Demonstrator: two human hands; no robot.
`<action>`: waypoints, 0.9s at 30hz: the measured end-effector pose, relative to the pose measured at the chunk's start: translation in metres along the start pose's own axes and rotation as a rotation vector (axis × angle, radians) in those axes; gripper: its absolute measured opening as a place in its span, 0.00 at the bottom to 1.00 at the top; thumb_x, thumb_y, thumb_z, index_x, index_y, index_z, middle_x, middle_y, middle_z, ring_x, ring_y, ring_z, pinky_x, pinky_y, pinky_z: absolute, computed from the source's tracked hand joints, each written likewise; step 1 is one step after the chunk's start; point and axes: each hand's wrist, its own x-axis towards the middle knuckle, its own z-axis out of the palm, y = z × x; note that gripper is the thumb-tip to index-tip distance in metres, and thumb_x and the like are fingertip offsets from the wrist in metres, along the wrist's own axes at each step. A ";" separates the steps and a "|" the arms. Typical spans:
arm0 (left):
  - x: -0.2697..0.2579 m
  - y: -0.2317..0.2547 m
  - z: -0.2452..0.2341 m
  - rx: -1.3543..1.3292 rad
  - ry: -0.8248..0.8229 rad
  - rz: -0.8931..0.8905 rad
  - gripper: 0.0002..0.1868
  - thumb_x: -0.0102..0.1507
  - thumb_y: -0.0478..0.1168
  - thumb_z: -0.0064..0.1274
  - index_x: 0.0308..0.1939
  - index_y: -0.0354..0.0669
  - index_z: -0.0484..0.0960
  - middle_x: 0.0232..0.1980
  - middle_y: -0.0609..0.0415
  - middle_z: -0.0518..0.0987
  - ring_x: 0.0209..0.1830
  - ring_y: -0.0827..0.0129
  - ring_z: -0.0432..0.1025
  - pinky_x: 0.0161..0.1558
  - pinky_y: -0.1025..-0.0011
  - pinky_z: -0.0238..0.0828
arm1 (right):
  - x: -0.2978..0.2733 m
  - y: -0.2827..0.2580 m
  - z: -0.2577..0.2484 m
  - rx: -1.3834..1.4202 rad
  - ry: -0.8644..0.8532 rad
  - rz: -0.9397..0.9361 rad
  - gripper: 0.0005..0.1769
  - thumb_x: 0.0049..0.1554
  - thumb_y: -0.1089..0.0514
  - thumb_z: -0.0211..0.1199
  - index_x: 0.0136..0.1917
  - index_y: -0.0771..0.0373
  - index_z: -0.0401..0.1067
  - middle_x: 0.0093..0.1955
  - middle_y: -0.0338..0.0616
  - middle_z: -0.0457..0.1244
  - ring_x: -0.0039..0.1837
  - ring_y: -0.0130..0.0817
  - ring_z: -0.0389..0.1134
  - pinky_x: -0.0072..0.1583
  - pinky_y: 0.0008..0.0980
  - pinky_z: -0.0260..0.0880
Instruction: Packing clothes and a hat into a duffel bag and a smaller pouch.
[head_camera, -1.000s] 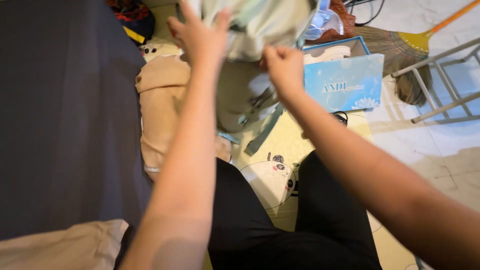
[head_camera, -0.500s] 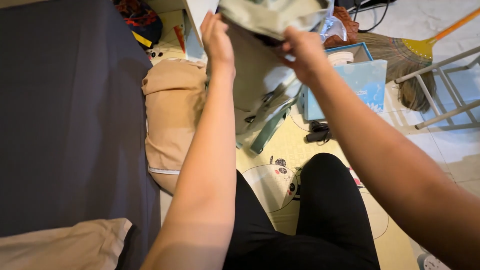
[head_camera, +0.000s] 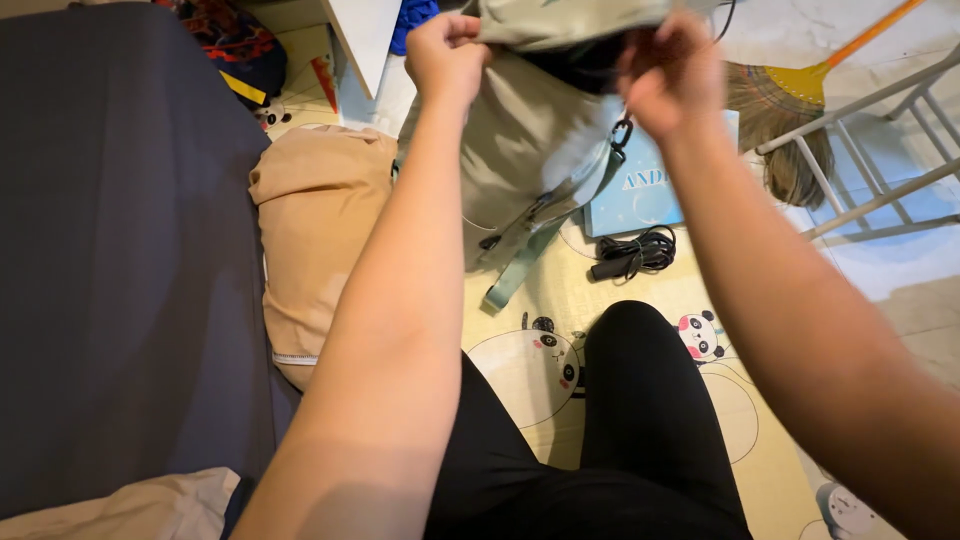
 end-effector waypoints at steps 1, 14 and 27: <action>-0.002 -0.004 -0.002 0.001 -0.003 0.000 0.14 0.47 0.27 0.63 0.35 0.41 0.87 0.33 0.56 0.87 0.34 0.71 0.81 0.42 0.72 0.78 | -0.004 -0.011 0.013 0.001 0.002 -0.001 0.14 0.61 0.57 0.65 0.36 0.56 0.65 0.47 0.38 0.65 0.56 0.35 0.63 0.61 0.38 0.56; -0.017 -0.022 0.014 -0.690 -0.488 -0.349 0.07 0.61 0.30 0.54 0.42 0.35 0.84 0.38 0.52 0.84 0.35 0.66 0.80 0.40 0.67 0.82 | -0.057 0.052 0.105 -1.152 0.079 -0.388 0.18 0.51 0.55 0.70 0.54 0.63 0.79 0.53 0.44 0.73 0.56 0.38 0.74 0.61 0.33 0.72; -0.029 -0.031 0.025 -0.523 -0.385 -0.119 0.08 0.61 0.29 0.56 0.44 0.34 0.85 0.38 0.54 0.82 0.37 0.69 0.76 0.42 0.70 0.77 | -0.030 0.057 0.112 -1.311 0.381 -0.348 0.23 0.53 0.47 0.74 0.56 0.62 0.79 0.56 0.41 0.73 0.57 0.33 0.74 0.60 0.32 0.69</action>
